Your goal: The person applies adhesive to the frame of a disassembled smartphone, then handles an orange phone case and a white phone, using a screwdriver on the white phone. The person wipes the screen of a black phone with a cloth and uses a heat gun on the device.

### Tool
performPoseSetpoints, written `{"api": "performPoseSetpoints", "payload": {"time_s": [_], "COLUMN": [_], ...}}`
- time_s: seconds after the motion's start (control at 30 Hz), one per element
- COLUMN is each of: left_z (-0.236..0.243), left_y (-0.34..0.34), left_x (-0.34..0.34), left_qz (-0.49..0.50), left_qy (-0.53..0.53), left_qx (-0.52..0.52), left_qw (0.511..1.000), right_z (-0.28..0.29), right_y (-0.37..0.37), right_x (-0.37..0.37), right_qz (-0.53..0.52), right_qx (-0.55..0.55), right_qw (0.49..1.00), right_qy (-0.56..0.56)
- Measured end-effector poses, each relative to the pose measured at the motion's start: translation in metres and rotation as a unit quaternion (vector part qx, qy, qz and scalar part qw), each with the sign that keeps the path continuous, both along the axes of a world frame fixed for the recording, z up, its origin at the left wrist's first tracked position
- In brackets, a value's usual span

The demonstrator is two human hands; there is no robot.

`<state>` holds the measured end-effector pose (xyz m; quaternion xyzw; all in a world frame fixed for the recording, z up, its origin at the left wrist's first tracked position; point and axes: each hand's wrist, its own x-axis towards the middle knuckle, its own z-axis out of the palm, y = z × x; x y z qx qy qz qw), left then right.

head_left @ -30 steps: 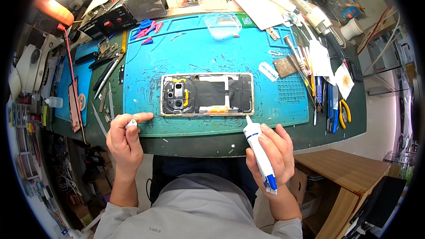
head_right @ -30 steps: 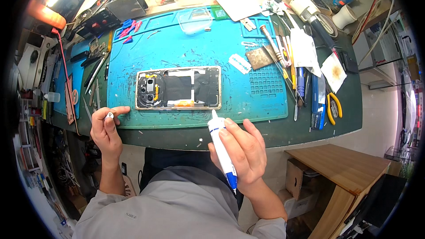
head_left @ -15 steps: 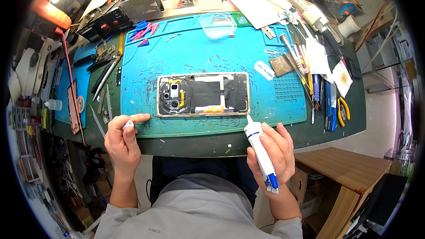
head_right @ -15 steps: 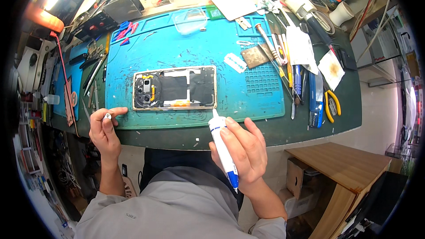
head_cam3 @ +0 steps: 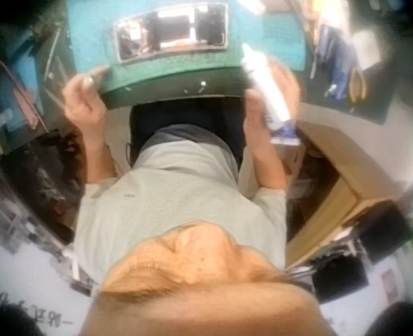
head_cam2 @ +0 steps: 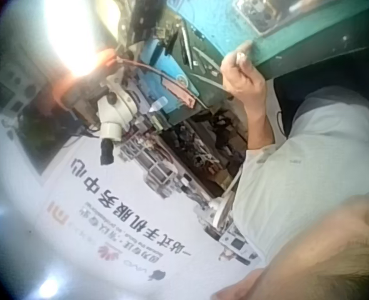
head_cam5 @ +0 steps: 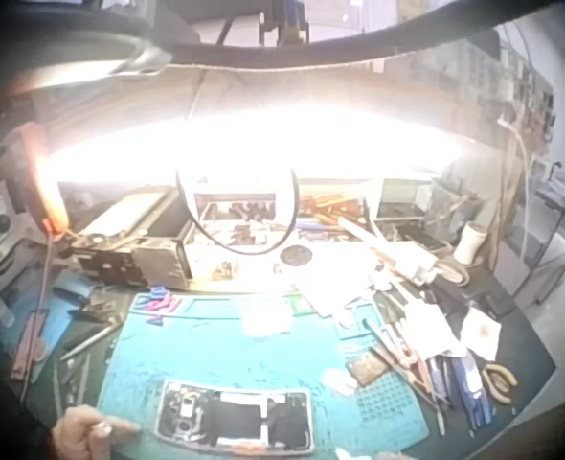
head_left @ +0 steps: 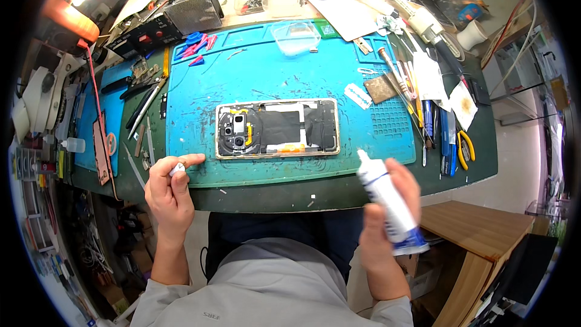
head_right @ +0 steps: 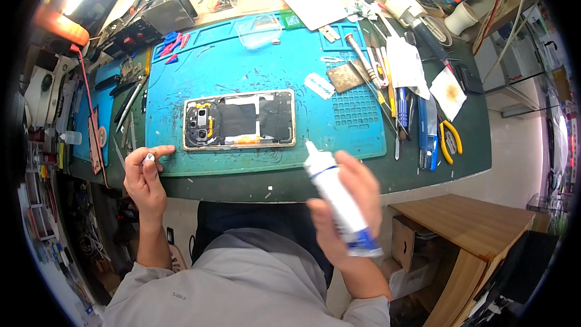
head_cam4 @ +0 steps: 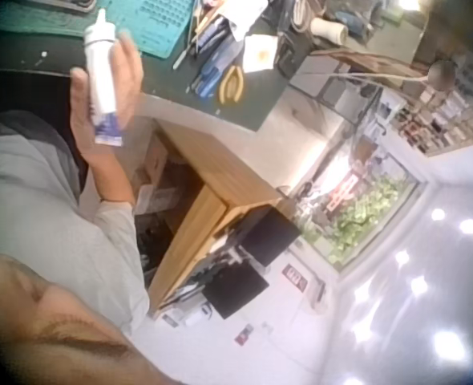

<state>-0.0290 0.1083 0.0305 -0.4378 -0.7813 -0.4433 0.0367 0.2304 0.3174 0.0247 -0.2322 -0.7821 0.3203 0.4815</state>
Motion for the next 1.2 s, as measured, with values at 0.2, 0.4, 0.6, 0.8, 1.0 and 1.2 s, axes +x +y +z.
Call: {"api": "performPoseSetpoints", "payload": {"time_s": [0.2, 0.4, 0.6, 0.8, 1.0, 1.2], "left_z": [0.008, 0.032, 0.008, 0.008, 0.004, 0.003], "left_y": [-0.001, 0.022, 0.065, 0.065, 0.060, 0.060], "left_x": [-0.001, 0.055, 0.123, 0.132, 0.131, 0.129], "left_qz": [-0.061, -0.289, -0.348, -0.357, -0.356, -0.346], "left_qy": [0.059, -0.100, -0.589, -0.601, -0.577, -0.575], "left_qx": [0.076, 0.097, 0.063, 0.133, 0.152, 0.146], "left_qw": [0.993, 0.947, 0.727, 0.703, 0.719, 0.728], "right_z": [0.019, -0.002, -0.011, -0.012, -0.011, -0.012], "right_y": [0.022, -0.050, -0.085, -0.089, -0.094, -0.094], "right_x": [0.056, 0.091, 0.060, 0.046, 0.041, 0.041], "right_qz": [0.182, 0.187, 0.161, 0.174, 0.180, 0.184], "right_qx": [-0.519, -0.615, -0.723, -0.735, -0.738, -0.730], "right_qw": [0.657, 0.603, 0.482, 0.480, 0.478, 0.483], "right_qy": [0.515, 0.472, 0.468, 0.445, 0.442, 0.447]}}
